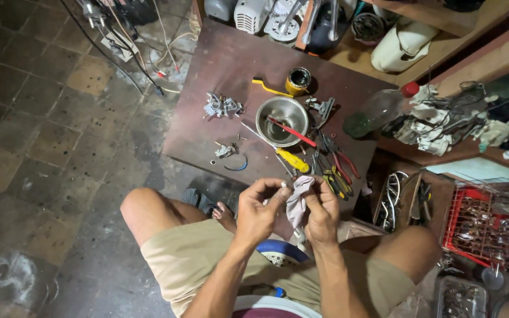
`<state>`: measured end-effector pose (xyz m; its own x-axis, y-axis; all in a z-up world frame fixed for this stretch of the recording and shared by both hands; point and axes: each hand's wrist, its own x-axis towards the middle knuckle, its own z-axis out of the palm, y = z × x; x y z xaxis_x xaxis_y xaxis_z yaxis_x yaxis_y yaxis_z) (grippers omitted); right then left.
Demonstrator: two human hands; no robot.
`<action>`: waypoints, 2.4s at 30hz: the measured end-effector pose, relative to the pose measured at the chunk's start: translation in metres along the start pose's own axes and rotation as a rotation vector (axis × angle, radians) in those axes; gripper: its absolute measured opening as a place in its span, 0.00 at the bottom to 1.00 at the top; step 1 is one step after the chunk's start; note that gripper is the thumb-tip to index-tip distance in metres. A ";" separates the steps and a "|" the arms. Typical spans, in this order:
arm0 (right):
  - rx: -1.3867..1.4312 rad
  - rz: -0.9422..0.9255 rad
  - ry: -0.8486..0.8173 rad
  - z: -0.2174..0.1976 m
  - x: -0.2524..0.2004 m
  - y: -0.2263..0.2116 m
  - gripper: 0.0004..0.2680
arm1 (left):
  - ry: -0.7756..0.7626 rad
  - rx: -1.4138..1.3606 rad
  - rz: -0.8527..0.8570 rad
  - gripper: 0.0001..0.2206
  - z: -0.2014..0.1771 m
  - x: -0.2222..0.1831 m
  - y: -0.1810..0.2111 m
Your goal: The person is cleaning small metal components, possibly from a carburetor, by wiping them with a cloth and using a cleaning solution in a bowl.
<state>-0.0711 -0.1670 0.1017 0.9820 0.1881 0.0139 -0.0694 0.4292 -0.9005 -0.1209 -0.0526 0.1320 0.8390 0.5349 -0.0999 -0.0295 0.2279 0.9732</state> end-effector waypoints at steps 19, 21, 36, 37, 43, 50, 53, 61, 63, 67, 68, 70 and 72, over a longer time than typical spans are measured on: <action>-0.774 -0.124 -0.177 -0.012 -0.005 0.019 0.13 | 0.053 -0.370 -0.130 0.07 -0.001 0.003 -0.042; -0.752 -0.030 -0.274 -0.012 -0.001 0.014 0.14 | 0.104 -0.350 -0.205 0.09 -0.001 0.005 -0.026; -0.849 -0.293 -0.244 -0.001 0.030 0.004 0.09 | -0.100 0.441 0.277 0.03 -0.021 0.006 -0.023; -0.848 -0.294 -0.245 -0.005 0.032 0.007 0.09 | -0.099 0.442 0.279 0.03 -0.023 0.014 -0.023; -0.930 -0.052 0.024 -0.042 0.066 0.006 0.07 | 0.199 0.566 -0.044 0.07 -0.081 0.098 -0.060; -1.391 0.173 0.195 -0.184 0.167 0.101 0.15 | 0.287 0.837 -0.166 0.08 -0.122 0.166 -0.112; -1.584 0.076 0.110 -0.180 0.195 0.106 0.10 | 0.285 0.785 -0.181 0.08 -0.121 0.159 -0.108; -1.999 0.260 -0.331 -0.185 0.241 0.128 0.15 | 0.305 0.730 -0.102 0.06 -0.129 0.124 -0.101; -2.137 0.241 -0.319 -0.177 0.246 0.125 0.15 | 0.317 0.682 -0.056 0.06 -0.132 0.116 -0.101; -2.099 0.251 -0.384 -0.186 0.250 0.127 0.14 | 0.354 0.655 -0.048 0.06 -0.133 0.115 -0.107; -2.088 0.230 -0.379 -0.187 0.248 0.128 0.13 | 0.344 0.677 -0.029 0.06 -0.133 0.118 -0.111; -2.070 0.210 -0.371 -0.184 0.244 0.127 0.12 | 0.333 0.705 -0.007 0.06 -0.134 0.128 -0.117; -1.996 0.298 -0.344 -0.176 0.240 0.121 0.13 | 0.281 0.789 -0.013 0.07 -0.133 0.142 -0.120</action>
<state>0.1867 -0.2259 -0.0801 0.8956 0.2817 -0.3443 0.2951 -0.9554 -0.0142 -0.0702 0.1039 -0.0267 0.6668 0.7429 -0.0587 0.4560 -0.3445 0.8206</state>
